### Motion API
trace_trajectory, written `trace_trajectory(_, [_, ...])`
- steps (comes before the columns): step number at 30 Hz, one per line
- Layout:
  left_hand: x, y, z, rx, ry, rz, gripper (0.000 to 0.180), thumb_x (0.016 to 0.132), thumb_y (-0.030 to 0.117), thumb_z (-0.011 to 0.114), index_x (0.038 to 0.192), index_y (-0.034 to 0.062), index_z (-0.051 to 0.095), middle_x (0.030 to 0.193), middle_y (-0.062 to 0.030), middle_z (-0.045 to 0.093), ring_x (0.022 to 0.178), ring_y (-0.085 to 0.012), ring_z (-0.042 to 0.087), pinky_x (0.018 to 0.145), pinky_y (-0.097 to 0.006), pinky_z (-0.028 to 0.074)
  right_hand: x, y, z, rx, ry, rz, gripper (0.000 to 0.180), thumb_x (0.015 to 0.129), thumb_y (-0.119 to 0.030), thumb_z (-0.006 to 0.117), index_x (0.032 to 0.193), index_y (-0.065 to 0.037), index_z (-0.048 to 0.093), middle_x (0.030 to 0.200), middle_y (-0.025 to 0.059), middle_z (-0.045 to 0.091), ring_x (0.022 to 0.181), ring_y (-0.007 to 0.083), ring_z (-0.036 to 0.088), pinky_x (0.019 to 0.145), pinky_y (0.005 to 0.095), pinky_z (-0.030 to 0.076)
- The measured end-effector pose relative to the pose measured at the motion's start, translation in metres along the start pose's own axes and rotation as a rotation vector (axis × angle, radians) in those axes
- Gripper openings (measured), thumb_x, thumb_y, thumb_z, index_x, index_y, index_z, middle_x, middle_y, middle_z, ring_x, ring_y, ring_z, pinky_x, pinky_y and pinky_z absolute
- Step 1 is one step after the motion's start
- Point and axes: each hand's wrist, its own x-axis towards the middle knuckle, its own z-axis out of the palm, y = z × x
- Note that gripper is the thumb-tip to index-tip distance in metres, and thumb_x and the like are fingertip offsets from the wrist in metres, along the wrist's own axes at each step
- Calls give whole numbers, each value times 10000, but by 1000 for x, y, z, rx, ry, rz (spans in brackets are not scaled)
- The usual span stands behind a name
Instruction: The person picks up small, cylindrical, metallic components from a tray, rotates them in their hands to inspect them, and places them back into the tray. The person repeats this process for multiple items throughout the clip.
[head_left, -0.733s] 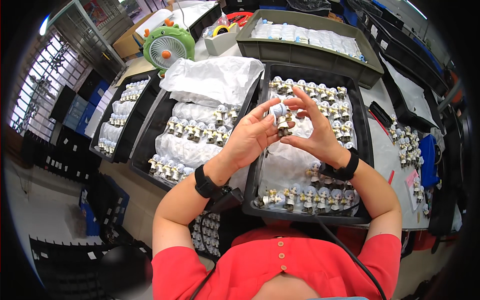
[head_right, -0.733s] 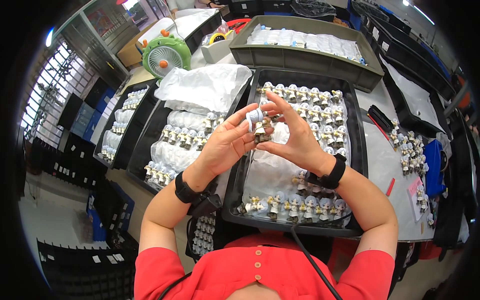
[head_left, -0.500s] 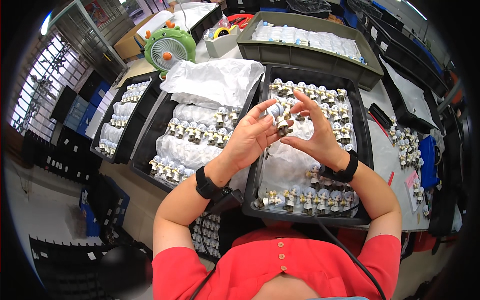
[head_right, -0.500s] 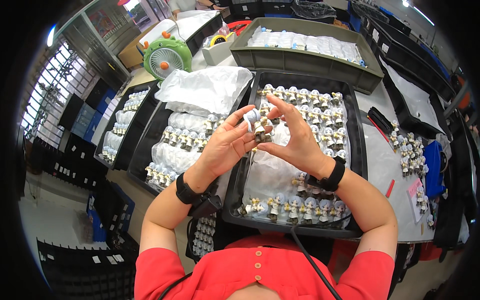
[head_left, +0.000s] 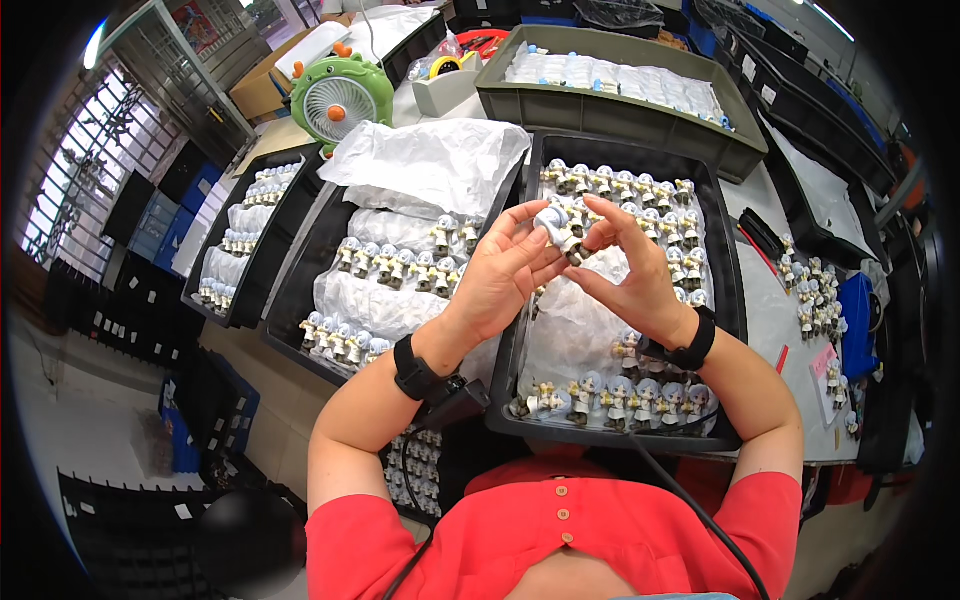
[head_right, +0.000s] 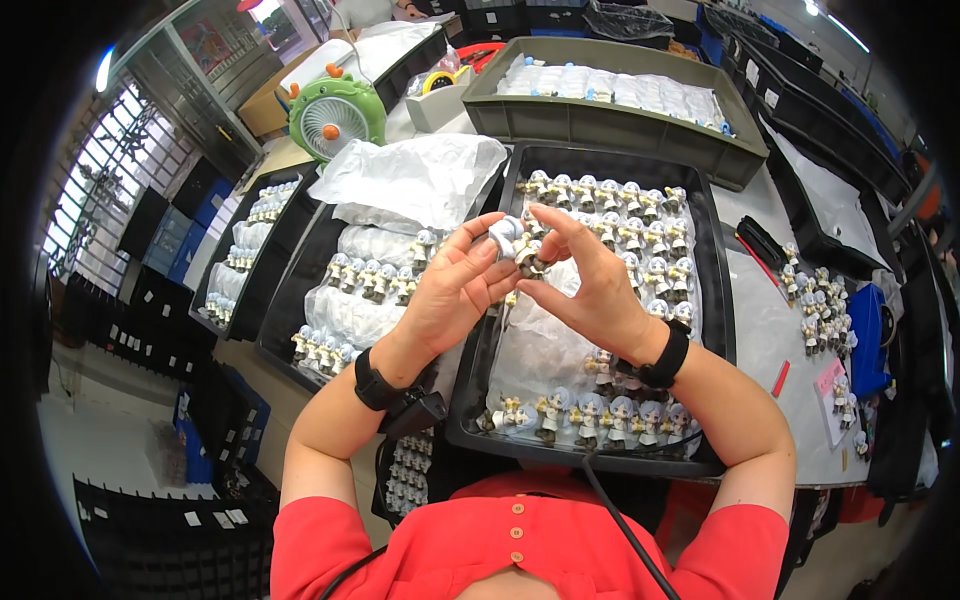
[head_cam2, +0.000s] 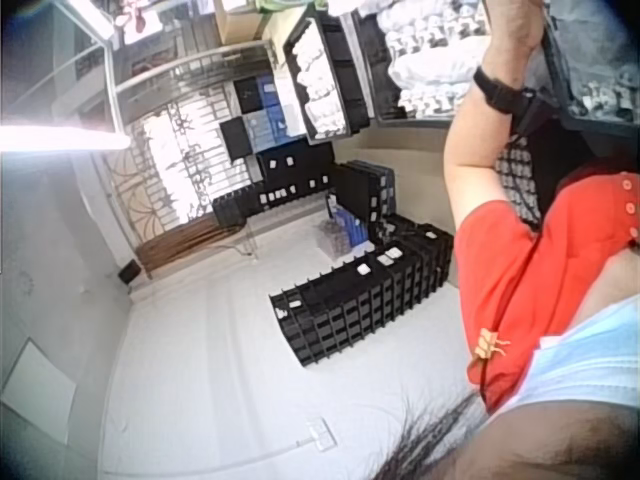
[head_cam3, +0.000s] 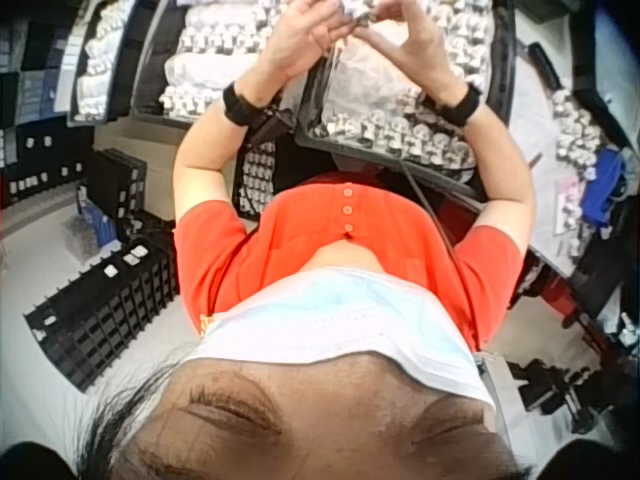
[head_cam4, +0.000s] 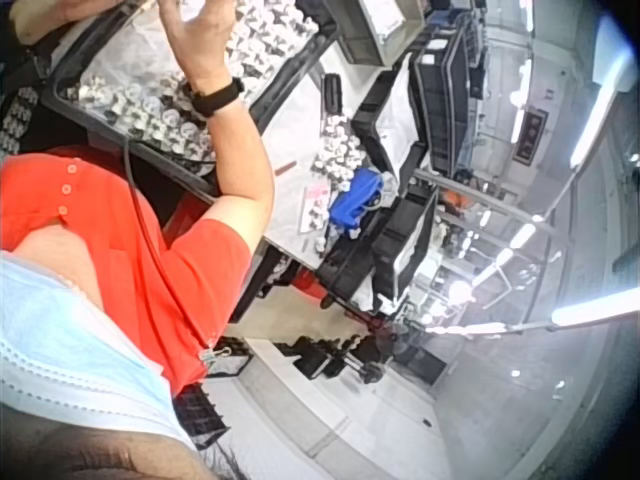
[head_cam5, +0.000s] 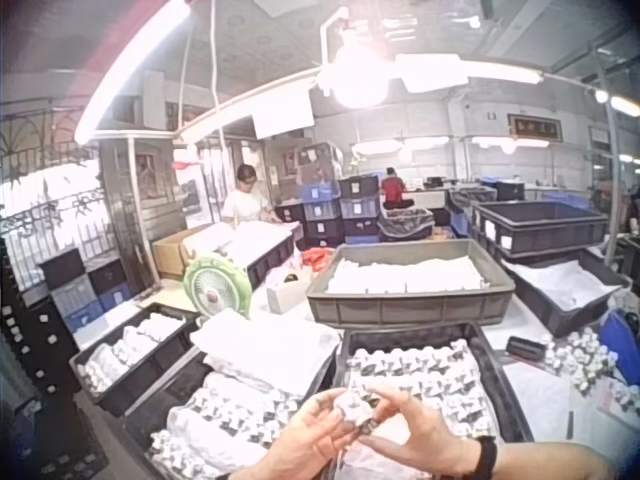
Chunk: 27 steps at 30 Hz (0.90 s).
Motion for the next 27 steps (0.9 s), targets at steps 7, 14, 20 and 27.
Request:
trace_trajectory(7, [-1, 4, 1, 235, 62, 59, 422, 901, 132, 562, 1288, 75, 404, 1144, -54, 557, 923, -134, 585, 774, -246, 473, -2, 1, -2, 569, -17, 442, 461, 879, -64, 572, 1298, -27, 382, 936, 81, 601, 865, 131, 611, 752, 245, 495])
trace_trajectory(14, [1, 2, -3, 226, 53, 70, 468, 885, 123, 592, 1309, 55, 406, 1128, -47, 558, 856, -96, 557, 743, -228, 465, -2, -3, 0, 579, -95, 433, 468, 909, -54, 519, 1338, -16, 334, 961, 117, 609, 907, 162, 623, 799, 259, 501])
trace_trajectory(20, [1, 2, -1, 211, 38, 72, 475, 885, 132, 597, 1313, 55, 405, 1086, -35, 555, 865, -89, 544, 757, -231, 461, -4, 0, 1, 625, -109, 451, 509, 912, -67, 524, 1368, -21, 303, 955, 114, 611, 907, 167, 624, 801, 261, 501])
trace_trajectory(27, [1, 0, -4, 196, 35, 76, 471, 883, 135, 603, 1306, 54, 413, 1074, -33, 556, 857, -84, 539, 767, -229, 459, -4, 1, 0, 605, -143, 439, 552, 894, -74, 561, 1375, -31, 295, 943, 102, 621, 880, 148, 620, 790, 258, 496])
